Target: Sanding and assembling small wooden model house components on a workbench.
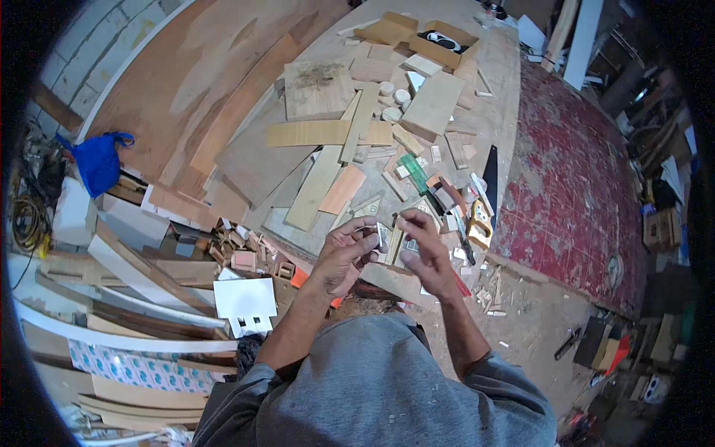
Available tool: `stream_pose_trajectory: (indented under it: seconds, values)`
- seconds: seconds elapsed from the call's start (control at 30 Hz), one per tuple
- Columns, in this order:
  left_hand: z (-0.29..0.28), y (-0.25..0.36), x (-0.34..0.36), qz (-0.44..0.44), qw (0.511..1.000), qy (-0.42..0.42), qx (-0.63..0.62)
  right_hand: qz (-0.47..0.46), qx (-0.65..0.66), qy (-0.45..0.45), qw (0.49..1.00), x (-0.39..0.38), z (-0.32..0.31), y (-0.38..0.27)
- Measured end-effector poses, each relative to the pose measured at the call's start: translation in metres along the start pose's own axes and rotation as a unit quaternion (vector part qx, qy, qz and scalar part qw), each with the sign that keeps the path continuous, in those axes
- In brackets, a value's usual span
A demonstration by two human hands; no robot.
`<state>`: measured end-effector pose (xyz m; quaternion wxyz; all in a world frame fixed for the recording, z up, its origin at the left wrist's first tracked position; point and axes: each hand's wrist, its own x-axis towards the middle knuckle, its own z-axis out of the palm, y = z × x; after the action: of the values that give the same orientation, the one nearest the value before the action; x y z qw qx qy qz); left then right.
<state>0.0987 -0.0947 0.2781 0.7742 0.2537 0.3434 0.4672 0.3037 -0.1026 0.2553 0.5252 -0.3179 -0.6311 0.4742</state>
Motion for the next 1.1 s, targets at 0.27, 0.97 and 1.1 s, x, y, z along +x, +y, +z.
stream_pose_trajectory:
  seconds: [0.27,0.97,1.1]
  values:
    - [-0.031,0.024,-0.032,-0.022,0.994,-0.094,-0.057,-0.038,-0.106,0.015,0.993,-0.005,0.067,-0.009]
    - [-0.072,0.041,-0.056,0.032,0.998,-0.040,-0.024,-0.131,-0.278,0.014,0.951,0.004,0.105,-0.035]
    - [-0.067,0.041,-0.055,0.044,0.998,-0.040,-0.022,-0.136,-0.268,0.024,0.954,0.001,0.113,-0.030]
